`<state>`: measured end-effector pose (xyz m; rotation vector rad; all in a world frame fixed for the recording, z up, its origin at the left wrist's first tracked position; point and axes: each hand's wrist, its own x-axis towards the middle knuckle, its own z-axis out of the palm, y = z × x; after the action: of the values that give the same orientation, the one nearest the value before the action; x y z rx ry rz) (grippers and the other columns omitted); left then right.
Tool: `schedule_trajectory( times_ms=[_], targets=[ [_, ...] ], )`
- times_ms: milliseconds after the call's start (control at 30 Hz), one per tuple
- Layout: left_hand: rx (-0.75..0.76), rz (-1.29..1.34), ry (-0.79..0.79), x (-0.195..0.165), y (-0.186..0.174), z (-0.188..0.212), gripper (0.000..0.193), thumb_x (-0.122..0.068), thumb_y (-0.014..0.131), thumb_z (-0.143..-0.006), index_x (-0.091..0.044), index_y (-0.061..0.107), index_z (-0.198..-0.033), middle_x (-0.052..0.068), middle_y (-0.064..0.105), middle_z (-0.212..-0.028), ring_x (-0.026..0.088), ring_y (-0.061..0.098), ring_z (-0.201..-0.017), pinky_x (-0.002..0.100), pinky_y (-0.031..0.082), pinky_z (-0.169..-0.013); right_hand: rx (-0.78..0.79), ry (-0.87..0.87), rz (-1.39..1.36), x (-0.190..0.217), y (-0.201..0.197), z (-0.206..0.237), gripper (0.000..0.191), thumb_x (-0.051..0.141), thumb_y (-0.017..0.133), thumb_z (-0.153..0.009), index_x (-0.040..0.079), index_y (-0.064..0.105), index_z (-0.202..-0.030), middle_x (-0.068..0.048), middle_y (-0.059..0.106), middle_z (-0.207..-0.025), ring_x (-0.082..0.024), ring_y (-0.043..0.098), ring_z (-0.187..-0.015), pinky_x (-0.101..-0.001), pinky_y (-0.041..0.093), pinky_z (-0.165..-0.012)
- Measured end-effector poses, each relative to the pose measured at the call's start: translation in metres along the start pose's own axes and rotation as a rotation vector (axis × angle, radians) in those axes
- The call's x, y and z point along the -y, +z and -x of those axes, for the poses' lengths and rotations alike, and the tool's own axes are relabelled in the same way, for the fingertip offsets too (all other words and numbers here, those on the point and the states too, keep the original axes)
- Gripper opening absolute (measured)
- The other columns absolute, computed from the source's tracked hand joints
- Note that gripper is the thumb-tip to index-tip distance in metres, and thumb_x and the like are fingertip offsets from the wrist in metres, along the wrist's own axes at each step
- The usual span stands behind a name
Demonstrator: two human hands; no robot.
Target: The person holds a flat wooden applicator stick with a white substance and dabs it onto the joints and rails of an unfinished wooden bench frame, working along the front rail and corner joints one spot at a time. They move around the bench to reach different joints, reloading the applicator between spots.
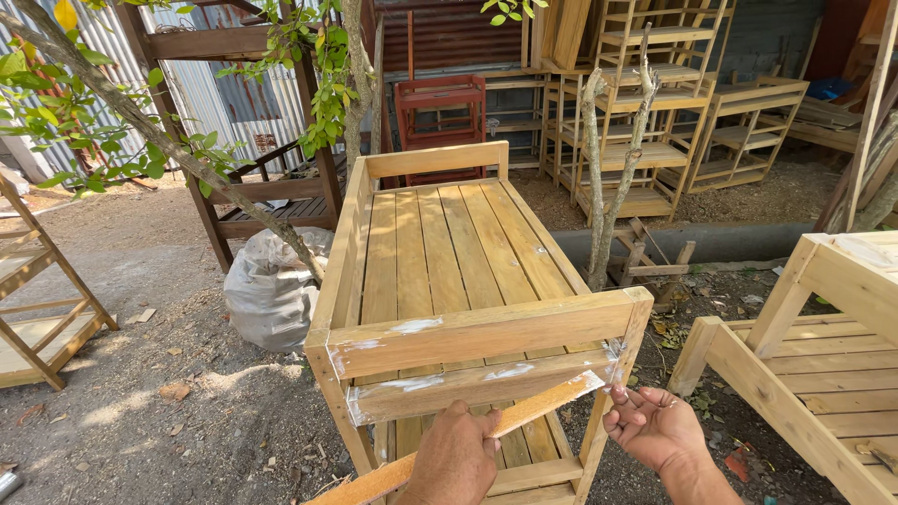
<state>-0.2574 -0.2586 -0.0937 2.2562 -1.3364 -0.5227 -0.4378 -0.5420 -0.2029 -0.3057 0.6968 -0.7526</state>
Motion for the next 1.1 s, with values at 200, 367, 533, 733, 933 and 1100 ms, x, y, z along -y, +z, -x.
schedule_trajectory(
  times_ms=[200,367,533,733,933,1100],
  targets=[
    [0.002,0.001,0.009,-0.002,0.004,-0.001,0.037,-0.018,0.063,-0.101,-0.013,0.064,-0.138,0.011,0.053,-0.108,0.025,0.057,-0.115,0.04,0.052,-0.103,0.034,-0.035,0.173,-0.011,0.0,0.002,0.017,0.013,0.044,-0.095,0.001,0.055,-0.1,-0.009,0.062,-0.09,-0.014,0.038,-0.05,-0.0408,0.049,-0.071],
    [0.035,0.003,-0.008,-0.006,0.005,-0.002,0.038,-0.018,0.061,-0.102,-0.014,0.062,-0.139,0.009,0.053,-0.105,0.022,0.059,-0.112,0.038,0.054,-0.1,-0.051,-0.11,0.447,-0.023,-0.011,0.004,0.03,0.002,0.047,-0.094,0.006,0.063,-0.12,-0.007,0.064,-0.09,-0.013,0.042,-0.056,-0.0386,0.046,-0.069],
    [0.05,-0.016,-0.015,-0.008,0.004,-0.002,0.037,-0.018,0.059,-0.103,-0.014,0.062,-0.14,0.008,0.053,-0.105,0.021,0.059,-0.111,0.036,0.056,-0.098,-0.223,-0.579,0.871,-0.031,-0.005,0.009,0.055,0.006,0.06,-0.096,0.009,0.063,-0.15,-0.007,0.07,-0.095,-0.014,0.05,-0.067,-0.0375,0.046,-0.069],
    [0.04,0.003,-0.006,-0.009,0.003,-0.003,0.037,-0.019,0.059,-0.103,-0.015,0.061,-0.14,0.01,0.052,-0.106,0.023,0.058,-0.113,0.038,0.056,-0.1,-0.339,-0.653,1.646,-0.028,0.022,0.023,0.095,0.019,0.064,-0.093,0.03,0.007,-0.169,-0.001,0.077,-0.102,-0.019,0.072,-0.086,-0.0355,0.056,-0.088],
    [-0.059,-0.016,0.065,-0.004,0.007,-0.007,0.038,-0.015,0.065,-0.098,-0.015,0.066,-0.136,0.012,0.054,-0.107,0.028,0.058,-0.113,0.044,0.051,-0.101,-0.395,-0.579,1.788,-0.023,0.017,0.028,0.081,0.021,0.062,-0.096,0.042,0.024,-0.165,0.002,0.079,-0.1,-0.016,0.074,-0.092,-0.0335,0.055,-0.093],
    [-0.081,-0.079,0.093,0.001,0.009,-0.01,0.038,-0.015,0.067,-0.096,-0.014,0.067,-0.134,0.012,0.057,-0.108,0.028,0.058,-0.113,0.046,0.05,-0.101,-0.405,-0.994,1.597,-0.031,-0.002,0.036,0.049,0.01,0.062,-0.092,0.031,0.07,-0.135,-0.002,0.066,-0.103,-0.018,0.07,-0.084,-0.0316,0.057,-0.084]
  ],
)
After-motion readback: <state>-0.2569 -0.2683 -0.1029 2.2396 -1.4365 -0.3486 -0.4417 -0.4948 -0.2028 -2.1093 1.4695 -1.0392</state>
